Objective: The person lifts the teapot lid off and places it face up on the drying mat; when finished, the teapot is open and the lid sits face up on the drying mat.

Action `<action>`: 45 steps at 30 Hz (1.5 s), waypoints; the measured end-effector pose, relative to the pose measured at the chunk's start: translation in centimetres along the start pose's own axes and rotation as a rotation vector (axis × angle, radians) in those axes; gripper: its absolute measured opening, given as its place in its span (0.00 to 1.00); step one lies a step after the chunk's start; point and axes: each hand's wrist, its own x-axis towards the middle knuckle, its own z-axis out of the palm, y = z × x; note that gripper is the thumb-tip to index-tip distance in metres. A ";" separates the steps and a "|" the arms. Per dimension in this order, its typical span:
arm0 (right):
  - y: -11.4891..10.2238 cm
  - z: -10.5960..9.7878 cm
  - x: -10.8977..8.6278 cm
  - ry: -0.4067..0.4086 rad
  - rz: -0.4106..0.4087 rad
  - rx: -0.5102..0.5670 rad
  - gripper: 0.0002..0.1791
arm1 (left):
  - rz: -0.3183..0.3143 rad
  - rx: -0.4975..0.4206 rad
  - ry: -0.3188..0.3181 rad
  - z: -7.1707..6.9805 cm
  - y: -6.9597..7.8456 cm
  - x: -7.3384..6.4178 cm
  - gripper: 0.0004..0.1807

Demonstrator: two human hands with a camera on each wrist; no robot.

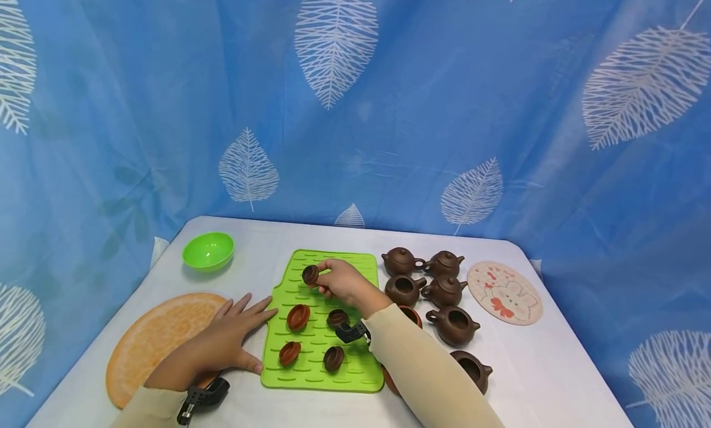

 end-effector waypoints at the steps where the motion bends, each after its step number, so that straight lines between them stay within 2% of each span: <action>1: 0.1 0.1 0.0 0.007 -0.007 -0.021 0.13 | 0.004 0.003 0.001 0.0 0.0 0.1 0.68; 8: 0.7 0.4 0.2 -0.010 -0.030 -0.175 0.10 | 0.016 0.004 -0.002 0.0 -0.2 0.3 0.68; 17: 1.0 0.9 0.3 -0.006 -0.038 -0.267 0.10 | 0.010 -0.005 -0.003 0.0 -0.4 0.1 0.68; 22: 1.4 1.1 0.3 0.013 -0.041 -0.319 0.05 | 0.016 -0.012 -0.005 0.1 -0.3 0.0 0.68; 25: 1.3 1.3 0.1 0.029 -0.046 -0.355 0.06 | 0.015 -0.011 -0.006 0.1 -0.3 0.0 0.68; 36: 0.7 1.5 -0.3 0.014 -0.060 -0.425 0.06 | 0.022 -0.020 -0.002 -0.2 -0.2 0.1 0.68; 41: 0.9 1.3 -0.1 -0.013 -0.058 -0.409 0.05 | 0.021 -0.018 0.001 -0.1 -0.1 0.1 0.68; 45: 1.1 1.1 0.1 -0.016 -0.059 -0.389 0.10 | 0.018 -0.017 0.002 -0.1 0.0 0.0 0.68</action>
